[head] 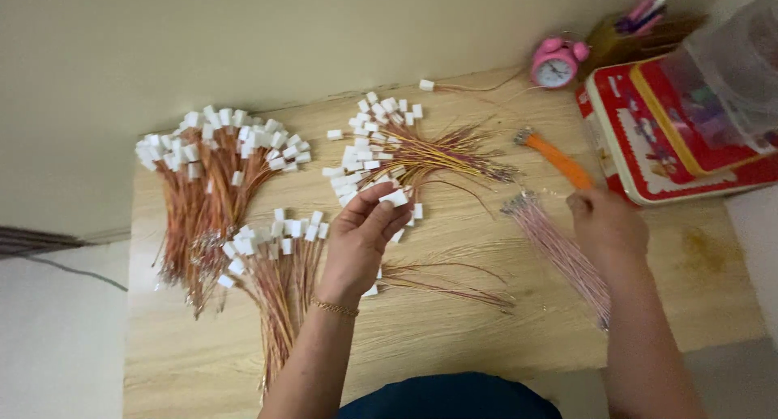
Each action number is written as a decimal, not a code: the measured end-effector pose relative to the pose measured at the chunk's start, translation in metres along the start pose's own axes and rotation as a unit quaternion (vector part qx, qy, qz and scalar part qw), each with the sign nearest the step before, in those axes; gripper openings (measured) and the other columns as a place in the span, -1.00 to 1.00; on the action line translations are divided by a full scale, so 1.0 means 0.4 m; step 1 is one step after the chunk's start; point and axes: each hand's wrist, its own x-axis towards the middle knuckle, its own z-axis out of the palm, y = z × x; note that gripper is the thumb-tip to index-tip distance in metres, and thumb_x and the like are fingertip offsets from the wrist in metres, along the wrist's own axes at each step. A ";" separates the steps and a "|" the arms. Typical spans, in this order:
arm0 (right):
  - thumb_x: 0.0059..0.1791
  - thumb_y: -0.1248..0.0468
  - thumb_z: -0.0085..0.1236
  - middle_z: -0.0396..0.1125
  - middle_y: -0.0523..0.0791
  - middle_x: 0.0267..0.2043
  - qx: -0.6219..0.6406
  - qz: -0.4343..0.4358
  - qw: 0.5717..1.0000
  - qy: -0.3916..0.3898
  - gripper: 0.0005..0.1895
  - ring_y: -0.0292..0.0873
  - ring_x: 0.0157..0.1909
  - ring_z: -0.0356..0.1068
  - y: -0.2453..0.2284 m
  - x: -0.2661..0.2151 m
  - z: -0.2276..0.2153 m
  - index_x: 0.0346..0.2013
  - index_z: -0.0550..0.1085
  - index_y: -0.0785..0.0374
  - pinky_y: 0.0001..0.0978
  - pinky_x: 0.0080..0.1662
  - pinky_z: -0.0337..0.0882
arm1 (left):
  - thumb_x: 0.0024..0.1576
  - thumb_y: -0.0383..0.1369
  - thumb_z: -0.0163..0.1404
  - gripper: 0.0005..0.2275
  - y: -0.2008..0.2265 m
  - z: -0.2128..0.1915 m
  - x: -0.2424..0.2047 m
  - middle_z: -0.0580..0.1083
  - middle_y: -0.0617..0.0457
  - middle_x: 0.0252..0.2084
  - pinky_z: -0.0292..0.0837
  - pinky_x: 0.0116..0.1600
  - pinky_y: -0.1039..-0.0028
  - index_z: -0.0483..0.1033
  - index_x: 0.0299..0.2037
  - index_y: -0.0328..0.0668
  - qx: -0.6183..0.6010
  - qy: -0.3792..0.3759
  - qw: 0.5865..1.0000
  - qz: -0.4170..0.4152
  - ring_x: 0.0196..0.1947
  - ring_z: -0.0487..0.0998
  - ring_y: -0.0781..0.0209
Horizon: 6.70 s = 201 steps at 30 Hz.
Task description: Assembling electrical wires by inserting individual wires into plastic connector housings.
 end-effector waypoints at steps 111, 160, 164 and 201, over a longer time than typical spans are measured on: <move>0.14 0.06 0.06 0.47 -0.01 -0.14 0.066 -0.185 0.980 0.005 -0.72 0.02 -0.01 0.51 0.025 0.082 0.384 -0.05 0.58 0.15 -0.11 0.04 0.48 | 0.20 -0.29 0.07 -0.86 -0.054 -0.417 0.308 0.57 -0.16 -0.28 0.54 -0.10 -0.05 0.65 -0.10 0.02 0.795 0.094 0.598 0.047 -0.18 0.64 -0.33; 0.04 0.28 0.36 0.43 0.03 -0.29 0.288 -0.172 0.923 0.189 -0.85 0.07 -0.17 0.47 0.011 0.053 0.036 -0.10 0.65 0.18 -0.15 -0.15 0.45 | 0.21 -0.58 -0.01 -0.74 0.092 -0.001 0.030 0.47 -0.17 -0.05 0.69 0.04 0.25 0.43 0.12 -0.33 0.076 -0.033 0.969 0.234 -0.15 0.64 0.00; 0.06 0.28 0.35 0.40 -0.01 -0.31 0.280 -0.240 0.900 0.230 -0.89 -0.01 -0.24 0.45 -0.040 0.000 -0.021 -0.12 0.64 0.19 -0.25 -0.21 0.46 | 0.20 -0.61 -0.04 -0.74 0.063 0.020 0.013 0.50 -0.19 -0.07 0.68 0.04 0.23 0.45 0.10 -0.32 0.055 -0.020 0.987 0.152 -0.16 0.65 -0.01; -0.03 0.36 0.29 0.27 -0.17 -0.44 0.148 -0.551 0.766 0.297 -0.91 -0.11 -0.37 0.42 -0.311 -0.223 -0.107 -0.38 0.52 0.12 -0.35 -0.29 0.47 | 0.30 -0.51 -0.12 -0.71 -0.014 0.059 -0.026 0.48 -0.40 0.14 0.63 0.12 0.23 0.38 0.21 -0.40 -0.130 -0.129 0.982 0.034 -0.02 0.65 -0.10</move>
